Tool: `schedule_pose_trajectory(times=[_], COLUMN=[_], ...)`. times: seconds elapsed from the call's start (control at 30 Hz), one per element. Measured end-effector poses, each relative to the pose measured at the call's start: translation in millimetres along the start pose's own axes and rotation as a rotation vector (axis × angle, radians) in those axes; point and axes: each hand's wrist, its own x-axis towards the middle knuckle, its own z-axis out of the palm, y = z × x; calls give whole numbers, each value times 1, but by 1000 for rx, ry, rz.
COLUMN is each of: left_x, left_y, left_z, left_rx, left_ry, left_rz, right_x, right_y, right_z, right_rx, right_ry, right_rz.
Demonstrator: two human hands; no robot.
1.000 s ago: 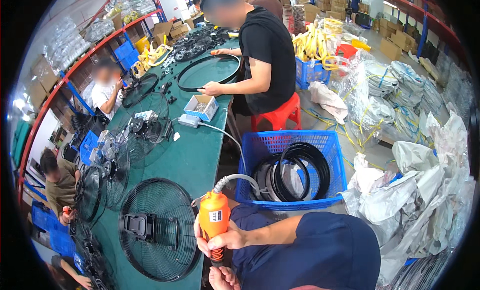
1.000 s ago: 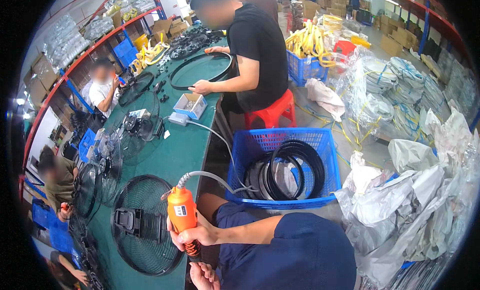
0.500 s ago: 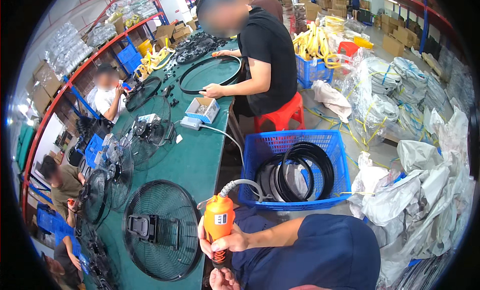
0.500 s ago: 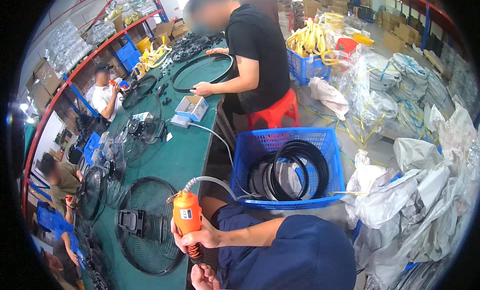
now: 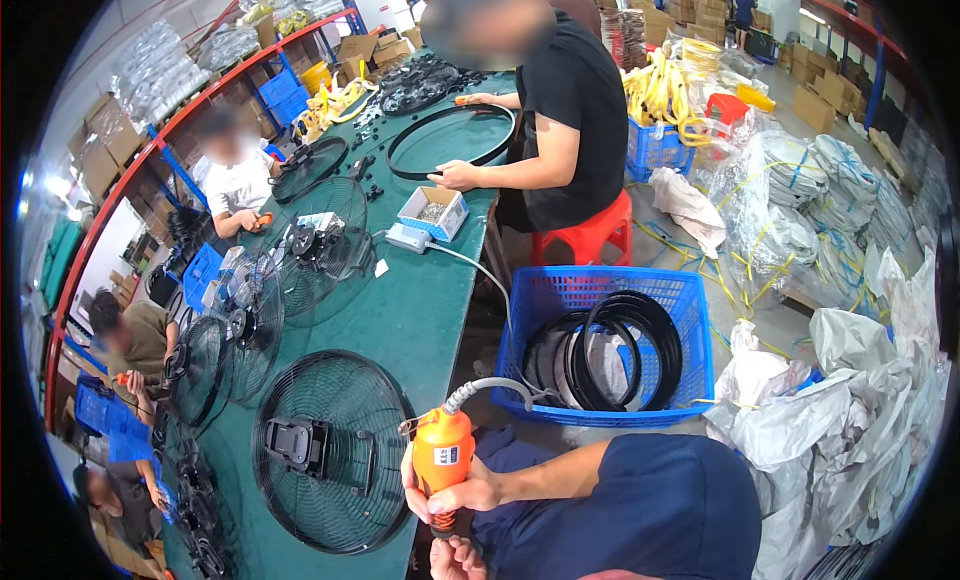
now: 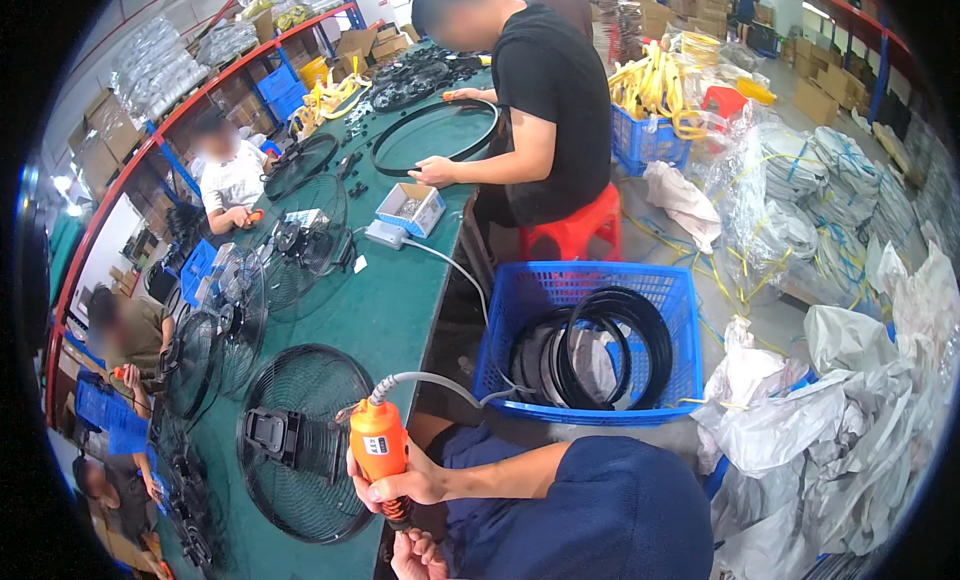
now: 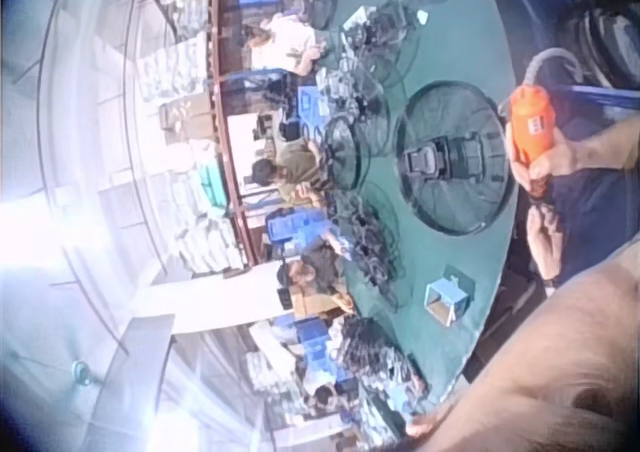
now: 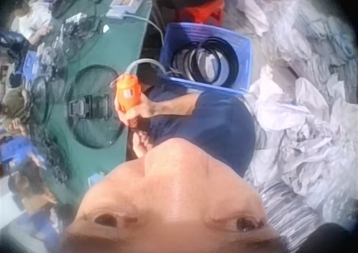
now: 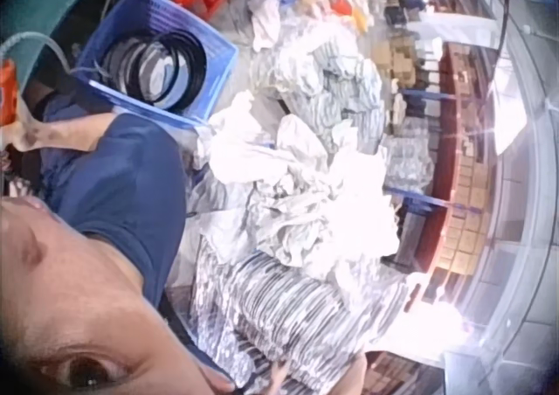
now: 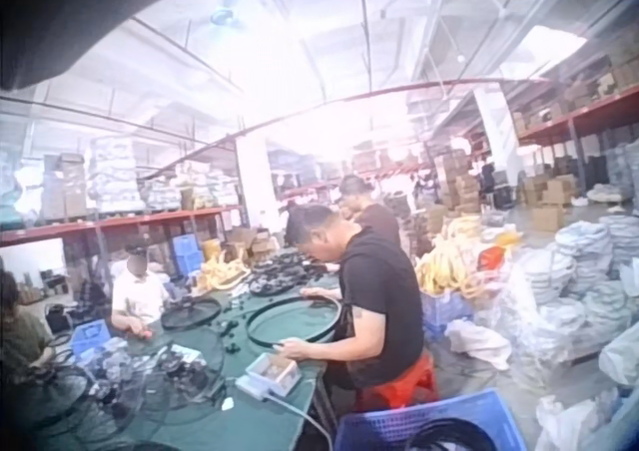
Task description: Assemble the front and back guards of an industrial fan using an electric screwdriver.
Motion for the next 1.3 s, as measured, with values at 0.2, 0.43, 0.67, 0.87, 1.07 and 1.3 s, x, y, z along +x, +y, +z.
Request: schedule_pose_trajectory(times=[0.2,0.43,0.67,0.87,1.07,1.3], left_x=[1,-5,-14,-7,5,19], left_y=[-7,-4,-1,1,4,5], left_z=[-13,-7,4,-8,-11,-11], left_rx=[-27,54,94,-56,-97,17], left_ry=[12,-98,-75,-75,-83,-54], left_rz=[36,73,47,-40,-43,-21], right_x=[3,-6,-12,-9,-5,2], right_y=[5,4,1,9,7,2], right_z=[1,9,13,17,6,-9], right_rx=[65,23,-20,-33,-5,28], right_ry=[-55,-24,-18,-66,-104,-36], right_rz=[55,25,1,19,17,-25])
